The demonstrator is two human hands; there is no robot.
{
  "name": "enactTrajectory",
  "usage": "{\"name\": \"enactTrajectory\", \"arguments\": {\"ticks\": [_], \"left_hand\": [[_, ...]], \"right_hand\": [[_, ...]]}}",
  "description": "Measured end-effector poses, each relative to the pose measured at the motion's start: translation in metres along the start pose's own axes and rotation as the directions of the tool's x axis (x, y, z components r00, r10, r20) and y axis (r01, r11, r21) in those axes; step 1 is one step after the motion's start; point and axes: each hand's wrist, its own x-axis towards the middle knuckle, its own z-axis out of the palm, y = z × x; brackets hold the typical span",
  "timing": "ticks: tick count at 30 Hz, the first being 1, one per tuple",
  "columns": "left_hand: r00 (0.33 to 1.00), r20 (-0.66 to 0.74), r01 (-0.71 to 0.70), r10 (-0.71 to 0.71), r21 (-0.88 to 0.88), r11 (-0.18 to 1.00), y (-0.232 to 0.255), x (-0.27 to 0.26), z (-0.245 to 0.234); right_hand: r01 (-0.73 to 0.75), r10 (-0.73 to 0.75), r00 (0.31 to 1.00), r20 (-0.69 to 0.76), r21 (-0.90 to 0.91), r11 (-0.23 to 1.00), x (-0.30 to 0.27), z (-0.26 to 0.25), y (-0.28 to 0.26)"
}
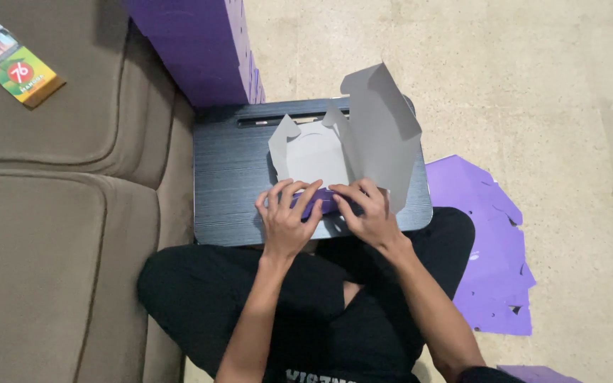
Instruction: Assembling cardboard boxes by folding pre-cut templates on a portable desk
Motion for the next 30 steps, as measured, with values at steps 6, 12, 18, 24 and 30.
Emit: {"name": "enactTrajectory", "arguments": {"ticks": [6,12,18,24,30], "left_hand": [[0.993,0.091,-0.075,0.075,-0.007,0.997,-0.005,-0.003,-0.003],[0.959,0.172,-0.228,0.228,-0.016,0.973,0.004,-0.022,0.002],[0.904,0.308,-0.317,0.297,0.017,0.948,0.018,-0.031,-0.002],[0.836,0.521,0.020,0.172,-0.343,0.939,0.027,0.007,-0.046],[0.719,0.675,0.031,0.168,-0.273,0.962,0.001,0.071,-0.058]], "right_hand": [[-0.038,0.041,0.998,-0.036,0.096,0.995,-0.011,0.010,-0.012],[-0.126,0.124,0.992,-0.031,-0.058,0.990,-0.054,0.017,0.014],[-0.125,0.126,0.991,0.040,-0.013,0.992,-0.084,0.017,0.031],[-0.075,0.077,0.977,0.197,-0.018,0.997,-0.071,0.017,0.064],[0.027,-0.090,0.793,0.603,0.112,0.993,0.019,-0.013,0.080]]}}
